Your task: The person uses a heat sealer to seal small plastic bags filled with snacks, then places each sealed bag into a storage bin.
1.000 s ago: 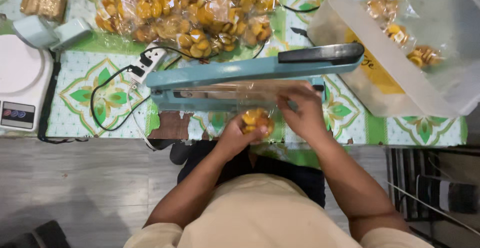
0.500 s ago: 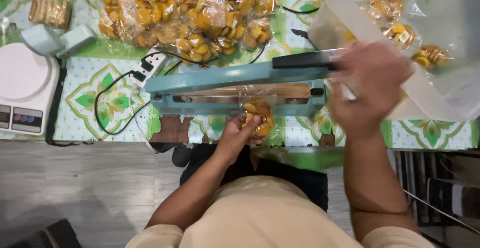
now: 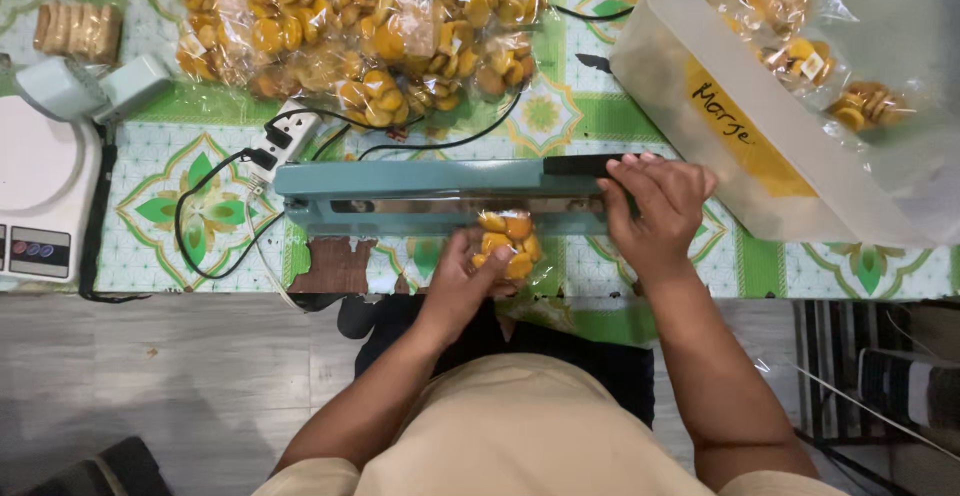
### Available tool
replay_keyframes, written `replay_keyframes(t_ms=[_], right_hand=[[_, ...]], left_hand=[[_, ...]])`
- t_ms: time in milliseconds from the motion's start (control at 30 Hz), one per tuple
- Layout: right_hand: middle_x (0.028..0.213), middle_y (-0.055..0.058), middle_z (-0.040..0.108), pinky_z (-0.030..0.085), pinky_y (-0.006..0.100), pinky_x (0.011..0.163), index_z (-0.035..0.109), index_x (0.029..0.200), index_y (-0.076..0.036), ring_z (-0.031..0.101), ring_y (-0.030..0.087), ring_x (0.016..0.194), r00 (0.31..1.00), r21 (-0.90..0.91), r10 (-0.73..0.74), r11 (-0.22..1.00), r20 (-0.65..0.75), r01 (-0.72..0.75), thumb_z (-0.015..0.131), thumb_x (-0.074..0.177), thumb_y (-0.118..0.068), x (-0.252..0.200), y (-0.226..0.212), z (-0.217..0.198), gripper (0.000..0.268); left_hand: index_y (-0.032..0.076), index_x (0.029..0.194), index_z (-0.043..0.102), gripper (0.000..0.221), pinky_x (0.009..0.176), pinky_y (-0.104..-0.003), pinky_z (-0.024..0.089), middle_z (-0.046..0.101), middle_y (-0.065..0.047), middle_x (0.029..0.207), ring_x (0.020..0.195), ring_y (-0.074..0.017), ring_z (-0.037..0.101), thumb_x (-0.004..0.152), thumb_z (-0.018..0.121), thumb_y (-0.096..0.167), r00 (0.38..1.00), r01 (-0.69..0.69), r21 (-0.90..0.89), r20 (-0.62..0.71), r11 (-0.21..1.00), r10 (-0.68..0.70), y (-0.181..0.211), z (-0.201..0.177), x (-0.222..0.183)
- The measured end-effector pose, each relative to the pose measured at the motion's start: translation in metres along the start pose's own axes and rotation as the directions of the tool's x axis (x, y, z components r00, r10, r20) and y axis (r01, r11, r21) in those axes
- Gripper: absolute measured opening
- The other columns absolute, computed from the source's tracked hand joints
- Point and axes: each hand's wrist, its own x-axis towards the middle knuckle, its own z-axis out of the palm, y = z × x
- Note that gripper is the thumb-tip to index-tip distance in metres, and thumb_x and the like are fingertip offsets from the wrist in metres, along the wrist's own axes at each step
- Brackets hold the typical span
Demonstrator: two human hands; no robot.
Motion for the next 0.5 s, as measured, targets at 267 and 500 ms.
replay_keyframes(t_ms=[267,500], right_hand=[[0.106,0.001,0.07,0.042,0.038,0.099,0.076,0.107,-0.012,0.063,0.024,0.106,1.0,0.015,0.005,1.0,-0.029,-0.005,0.09,0.085,-0.004,-0.002,-0.001,0.005,0.027],[0.107,0.003,0.069,0.044,0.038,0.1,0.075,0.108,-0.011,0.062,0.025,0.106,0.999,0.02,0.012,1.0,-0.034,-0.011,0.091,0.085,-0.003,-0.005,0.0,0.007,0.028]], left_hand=[[0.017,0.144,0.023,0.064,0.09,-0.039,0.063,0.049,-0.02,0.134,0.12,-0.0254,0.061,0.099,0.068,0.011,0.942,-0.333,-0.053,0.012,0.941,0.334,-0.005,0.007,-0.007],[0.013,0.151,0.034,0.059,0.103,-0.037,0.056,0.052,-0.015,0.14,0.127,-0.0223,0.057,0.102,0.067,0.012,0.93,-0.355,0.055,0.126,0.933,0.346,0.005,0.003,-0.008]])
